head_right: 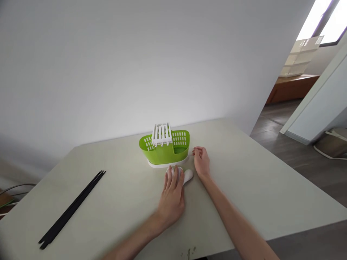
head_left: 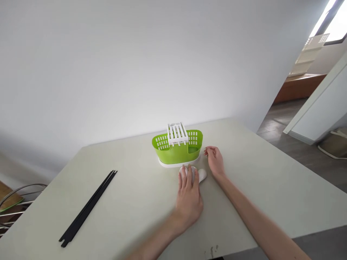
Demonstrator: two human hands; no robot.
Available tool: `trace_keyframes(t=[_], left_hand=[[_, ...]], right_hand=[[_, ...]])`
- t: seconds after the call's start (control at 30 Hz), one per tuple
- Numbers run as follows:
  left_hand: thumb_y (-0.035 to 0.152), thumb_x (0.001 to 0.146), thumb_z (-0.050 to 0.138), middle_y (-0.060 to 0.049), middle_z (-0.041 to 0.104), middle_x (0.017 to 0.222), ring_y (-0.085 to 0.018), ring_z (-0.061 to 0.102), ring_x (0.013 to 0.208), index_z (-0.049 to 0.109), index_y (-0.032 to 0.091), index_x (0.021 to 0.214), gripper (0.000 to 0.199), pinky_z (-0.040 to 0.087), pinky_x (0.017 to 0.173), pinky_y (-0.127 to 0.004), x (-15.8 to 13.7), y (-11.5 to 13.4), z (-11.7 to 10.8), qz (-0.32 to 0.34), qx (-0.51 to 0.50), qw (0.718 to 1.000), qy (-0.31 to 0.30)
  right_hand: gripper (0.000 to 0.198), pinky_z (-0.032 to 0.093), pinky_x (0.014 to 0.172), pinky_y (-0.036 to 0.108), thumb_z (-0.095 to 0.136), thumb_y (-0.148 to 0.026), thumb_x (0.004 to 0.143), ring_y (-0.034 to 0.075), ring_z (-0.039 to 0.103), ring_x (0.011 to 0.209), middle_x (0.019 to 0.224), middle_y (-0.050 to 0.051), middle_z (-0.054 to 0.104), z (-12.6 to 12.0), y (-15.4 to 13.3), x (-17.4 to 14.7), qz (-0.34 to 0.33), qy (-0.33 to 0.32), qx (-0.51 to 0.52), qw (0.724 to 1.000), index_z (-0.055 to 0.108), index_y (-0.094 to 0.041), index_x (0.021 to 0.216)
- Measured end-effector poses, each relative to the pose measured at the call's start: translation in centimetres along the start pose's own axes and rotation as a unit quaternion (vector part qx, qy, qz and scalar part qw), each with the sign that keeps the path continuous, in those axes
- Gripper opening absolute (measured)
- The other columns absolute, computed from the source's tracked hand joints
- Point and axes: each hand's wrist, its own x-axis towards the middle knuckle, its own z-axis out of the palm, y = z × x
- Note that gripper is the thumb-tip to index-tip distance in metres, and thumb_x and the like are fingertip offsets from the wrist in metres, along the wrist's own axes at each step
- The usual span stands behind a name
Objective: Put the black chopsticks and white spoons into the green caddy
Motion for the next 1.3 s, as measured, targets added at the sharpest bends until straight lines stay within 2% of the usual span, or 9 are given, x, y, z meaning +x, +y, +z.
trace_keyframes(t=[0.23, 0.4, 0.53, 0.67, 0.77, 0.93, 1.07, 1.17, 1.3], left_hand=[[0.002, 0.084, 0.046, -0.009, 0.011, 0.177, -0.036, -0.014, 0.159, 0.018, 0.023, 0.168, 0.090, 0.015, 0.129, -0.073, 1.2, 1.8, 2.0, -0.017, -0.060, 0.998, 0.003], [0.012, 0.089, 0.054, -0.008, 0.012, 0.177, -0.040, -0.009, 0.161, 0.029, 0.027, 0.164, 0.080, 0.011, 0.128, -0.075, 1.1, 2.6, 2.4, -0.019, -0.097, 0.995, 0.032], [0.023, 0.097, 0.054, -0.011, 0.020, 0.175, -0.038, 0.008, 0.163, 0.043, 0.025, 0.156, 0.060, 0.020, 0.128, -0.071, 0.3, 2.3, 0.1, -0.011, -0.150, 0.988, 0.045], [0.032, 0.105, 0.043, -0.011, 0.036, 0.169, -0.031, 0.034, 0.157, 0.055, 0.026, 0.143, 0.041, 0.041, 0.122, -0.059, -1.4, 1.2, -4.3, -0.005, -0.212, 0.973, 0.087], [0.037, 0.106, 0.045, -0.013, 0.042, 0.161, -0.032, 0.044, 0.148, 0.062, 0.027, 0.129, 0.031, 0.052, 0.110, -0.053, -2.7, -0.8, -7.1, -0.040, -0.193, 0.970, 0.140], [0.035, 0.104, 0.047, -0.014, 0.049, 0.136, -0.028, 0.048, 0.137, 0.059, 0.024, 0.115, 0.020, 0.045, 0.114, -0.052, -4.0, -6.5, -11.2, -0.057, -0.099, 0.955, 0.272], [0.036, 0.103, 0.046, -0.016, 0.047, 0.135, -0.029, 0.046, 0.138, 0.056, 0.022, 0.115, 0.020, 0.037, 0.120, -0.054, -5.6, -11.4, -15.2, -0.041, 0.017, 0.953, 0.301], [0.038, 0.103, 0.044, -0.019, 0.045, 0.144, -0.032, 0.043, 0.142, 0.055, 0.021, 0.120, 0.027, 0.031, 0.121, -0.057, -7.3, -15.0, -18.0, -0.073, 0.100, 0.954, 0.274], [0.049, 0.102, 0.042, -0.019, 0.044, 0.158, -0.038, 0.035, 0.150, 0.056, 0.021, 0.130, 0.042, 0.028, 0.120, -0.062, -9.8, -19.6, -20.9, -0.097, 0.168, 0.971, 0.143]], right_hand=[[0.026, 0.055, 0.077, 0.037, 0.057, -0.048, 0.083, 0.022, 0.068, 0.079, 0.084, 0.004, 0.071, -0.8, 0.5, 0.7, 0.007, -0.006, 0.048, 0.999, 0.062, -0.024, 0.092], [0.029, 0.056, 0.074, 0.038, 0.058, -0.053, 0.082, 0.022, 0.068, 0.078, 0.084, 0.005, 0.072, -2.7, 0.1, 0.5, 0.009, -0.025, 0.044, 0.999, 0.062, -0.025, 0.088], [0.029, 0.055, 0.076, 0.037, 0.060, -0.051, 0.082, 0.021, 0.066, 0.078, 0.086, 0.005, 0.071, -4.6, -0.3, -0.2, -0.001, -0.030, 0.001, 1.000, 0.063, -0.023, 0.090], [0.031, 0.050, 0.081, 0.037, 0.059, -0.050, 0.084, 0.022, 0.064, 0.085, 0.092, 0.005, 0.072, -6.4, -0.8, -1.7, -0.025, -0.034, -0.074, 0.996, 0.067, -0.022, 0.095], [0.029, 0.048, 0.080, 0.037, 0.059, -0.049, 0.086, 0.022, 0.063, 0.085, 0.091, 0.005, 0.072, -7.2, -1.6, -3.1, -0.044, -0.047, -0.133, 0.989, 0.068, -0.022, 0.091], [0.028, 0.042, 0.063, 0.032, 0.055, -0.051, 0.093, 0.018, 0.050, 0.056, 0.056, -0.006, 0.056, -8.0, -3.2, -5.5, -0.084, -0.154, -0.196, 0.965, 0.065, -0.025, 0.090], [0.025, 0.041, 0.062, 0.030, 0.056, -0.047, 0.093, 0.017, 0.049, 0.052, 0.053, -0.009, 0.053, -8.5, -4.0, -7.4, -0.147, -0.250, -0.241, 0.926, 0.067, -0.027, 0.104], [0.032, 0.041, 0.066, 0.030, 0.061, -0.042, 0.088, 0.018, 0.052, 0.053, 0.056, -0.008, 0.056, -8.8, -4.4, -8.3, -0.193, -0.303, -0.284, 0.889, 0.069, -0.029, 0.116], [0.038, 0.040, 0.068, 0.030, 0.059, -0.040, 0.090, 0.019, 0.054, 0.056, 0.064, -0.005, 0.063, -8.9, -4.7, -8.7, -0.239, -0.341, -0.346, 0.841, 0.070, -0.030, 0.124]])
